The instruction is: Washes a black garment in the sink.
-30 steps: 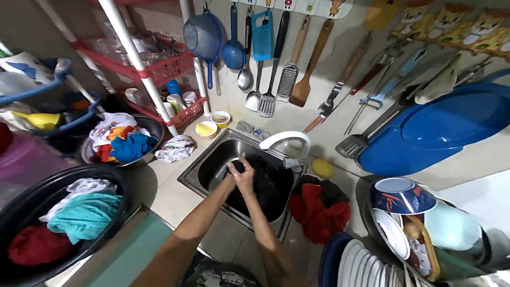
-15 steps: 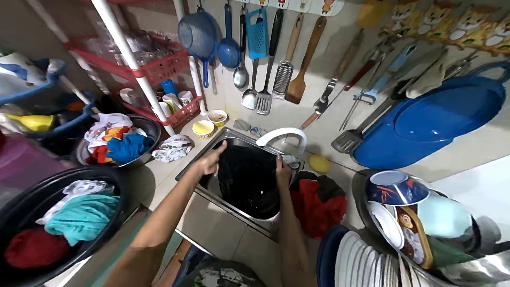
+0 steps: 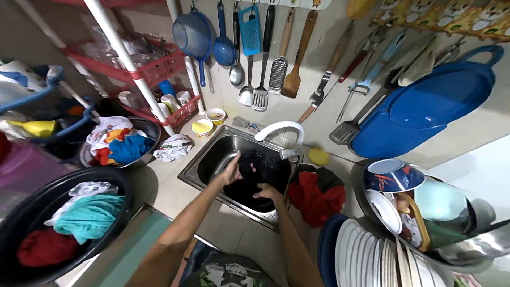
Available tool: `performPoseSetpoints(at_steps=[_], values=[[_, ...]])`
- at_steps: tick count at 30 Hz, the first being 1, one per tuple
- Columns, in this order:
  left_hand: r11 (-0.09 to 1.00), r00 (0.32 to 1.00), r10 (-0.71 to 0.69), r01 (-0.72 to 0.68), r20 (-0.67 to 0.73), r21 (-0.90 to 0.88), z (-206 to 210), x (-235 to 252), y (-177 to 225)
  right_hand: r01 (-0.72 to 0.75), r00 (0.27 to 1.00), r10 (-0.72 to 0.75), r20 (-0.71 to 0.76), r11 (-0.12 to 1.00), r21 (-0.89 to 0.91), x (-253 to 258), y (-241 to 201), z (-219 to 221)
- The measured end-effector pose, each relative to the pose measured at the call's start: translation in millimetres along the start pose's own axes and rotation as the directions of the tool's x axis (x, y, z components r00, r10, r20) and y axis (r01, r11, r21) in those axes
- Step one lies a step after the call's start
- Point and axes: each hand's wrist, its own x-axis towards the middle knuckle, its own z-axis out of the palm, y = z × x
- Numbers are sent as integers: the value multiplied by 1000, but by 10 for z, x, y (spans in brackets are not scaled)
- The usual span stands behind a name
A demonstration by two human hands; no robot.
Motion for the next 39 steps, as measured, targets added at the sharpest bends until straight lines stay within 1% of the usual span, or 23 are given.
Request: performPoseSetpoints(at_steps=[2,4,6,8,11,13,15,16,17,19,21,24,26,27,29,30,31,32,33,34,36,37,39], values=[[977,997,83,-82,3,197,-82,-67,373,98,992,-90,-86,992,85,-53,2,30],[945,984,166,-142,-58,295,-211,-68,632,191,960,-167,-225,978,86,-117,-110,-75],[928,971,225,-189,-76,322,-298,-155,887,339,878,-260,-403,930,139,-218,-224,-224],[921,961,255,-210,-103,328,-416,-234,1082,465,754,-287,-590,869,171,-319,-275,-398],[938,956,246,-192,-162,290,-587,-326,1248,465,665,-153,-731,851,245,-559,-347,-720],[964,955,219,-181,-201,194,-557,-366,1270,334,624,-127,-771,935,117,-701,-420,-899],[978,957,207,-200,-206,54,-401,-366,1224,206,658,-155,-737,978,-23,-819,-564,-942],[976,957,209,-216,-201,-14,-292,-338,1188,200,697,-176,-695,979,-47,-864,-685,-880],[970,959,213,-231,-185,-80,-183,-296,1150,225,748,-197,-634,974,-38,-877,-834,-761],[954,963,222,-247,-152,-170,39,-241,1097,336,797,-269,-540,942,26,-762,-1099,-410],[952,961,239,-260,-137,-160,166,-229,1083,446,765,-325,-556,890,94,-584,-1206,-159],[972,959,234,-228,-161,55,-47,-224,1134,520,773,-240,-587,770,369,-543,-1216,-195],[953,978,119,-64,-171,296,-354,-247,1149,509,799,-231,-555,752,419,-692,-1277,-323],[906,980,44,43,-195,421,-496,-258,1119,494,810,-244,-533,774,396,-775,-1324,-381],[753,956,-75,241,-284,612,-710,-278,997,467,817,-278,-505,832,299,-860,-1459,-482],[673,945,-92,292,-315,679,-785,-269,910,461,819,-303,-488,853,245,-851,-1545,-527],[622,947,-69,288,-315,728,-835,-253,812,457,826,-329,-458,866,202,-820,-1649,-576],[607,959,-6,229,-284,761,-846,-253,713,450,834,-354,-422,880,152,-817,-1752,-599],[622,971,87,121,-221,774,-830,-246,606,439,850,-373,-372,892,109,-830,-1844,-612],[679,970,195,-28,-143,734,-789,-228,489,441,858,-396,-327,895,71,-850,-1924,-605],[792,926,377,-311,-21,526,-652,-176,313,486,843,-465,-269,874,12,-914,-2041,-589],[811,898,440,-400,5,426,-578,-157,278,521,823,-503,-264,853,0,-888,-2065,-611],[796,848,529,-487,-22,361,-480,-119,297,576,781,-546,-303,817,13,-754,-2062,-713]])
